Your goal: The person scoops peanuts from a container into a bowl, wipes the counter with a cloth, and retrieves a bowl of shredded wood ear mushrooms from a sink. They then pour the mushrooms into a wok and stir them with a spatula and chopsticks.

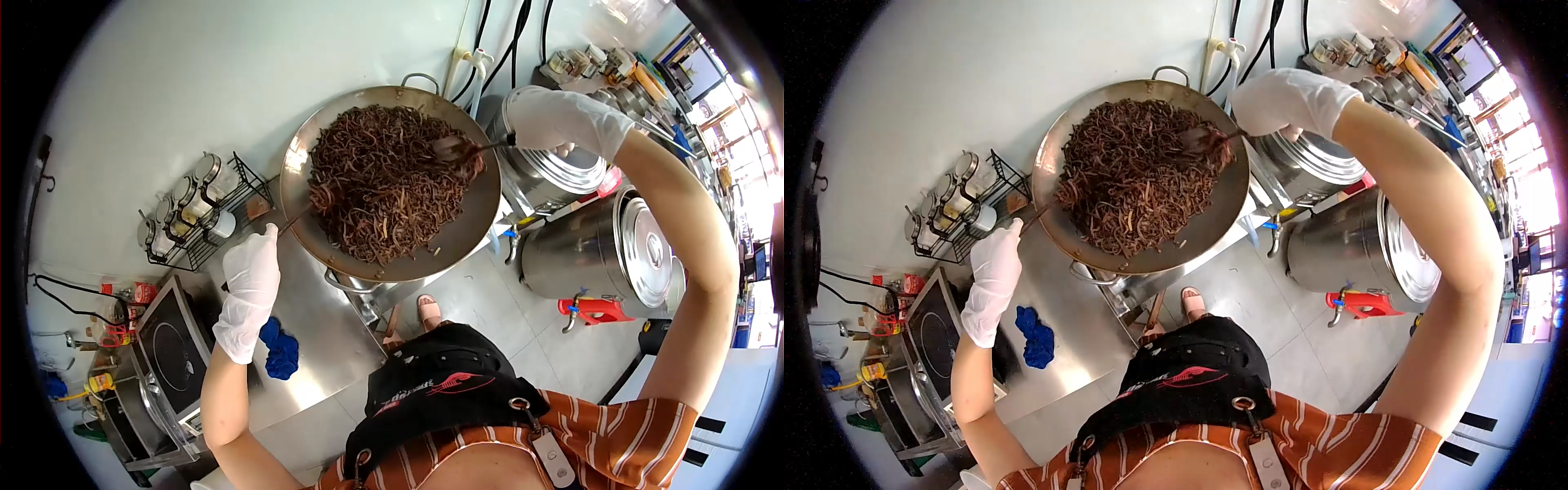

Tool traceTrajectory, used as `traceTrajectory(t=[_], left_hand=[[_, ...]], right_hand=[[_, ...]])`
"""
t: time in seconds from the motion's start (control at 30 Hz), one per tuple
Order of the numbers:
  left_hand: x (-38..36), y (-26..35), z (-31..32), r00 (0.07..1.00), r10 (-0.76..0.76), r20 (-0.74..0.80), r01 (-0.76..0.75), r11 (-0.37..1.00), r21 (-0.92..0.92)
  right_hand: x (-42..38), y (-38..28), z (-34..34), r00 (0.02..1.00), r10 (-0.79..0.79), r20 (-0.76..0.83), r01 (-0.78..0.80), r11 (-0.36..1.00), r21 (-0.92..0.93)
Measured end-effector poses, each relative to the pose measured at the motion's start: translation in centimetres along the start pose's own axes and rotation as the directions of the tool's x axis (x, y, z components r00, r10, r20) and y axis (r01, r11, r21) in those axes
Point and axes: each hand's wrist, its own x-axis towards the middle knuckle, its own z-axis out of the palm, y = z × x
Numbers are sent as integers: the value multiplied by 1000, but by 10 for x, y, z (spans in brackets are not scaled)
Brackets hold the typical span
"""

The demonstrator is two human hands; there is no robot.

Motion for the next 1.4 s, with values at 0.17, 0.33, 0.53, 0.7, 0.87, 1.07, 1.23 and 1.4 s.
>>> traceTrajectory(t=[0.17, 0.33, 0.53, 0.7, 0.87, 1.07, 1.23, 1.4], left_hand=[[4, -7, 6, 1000, -18, -16, 18, 1000, -2], [-3, -14, 11, 999, -37, -20, 36, 998, -54], [6, -32, 8, 995, -80, -51, 75, 993, -90], [23, -26, 6, 995, -90, 44, 91, 996, -21], [33, -29, -8, 994, -110, 3, 110, 990, -84], [78, -18, -5, 984, -133, 118, 157, 961, -226], [108, 11, 72, 979, -165, 119, 202, 712, -672], [76, 20, 76, 975, -192, 107, 193, 514, -836]], right_hand=[[-1, 1, -6, 998, -44, 52, 44, 999, 1], [12, 6, -16, 998, 19, 56, -17, 1000, -23], [155, 35, 41, 884, -395, -249, 301, 890, -343], [115, -20, 93, 731, -532, -427, 369, 835, -409], [74, 16, 52, 879, -285, -383, 249, 958, -141], [157, 31, 48, 940, -249, -232, 314, 898, 309], [180, 3, 99, 913, -383, -137, 358, 594, 720], [121, 10, 135, 796, -308, -521, 583, 619, 525]])
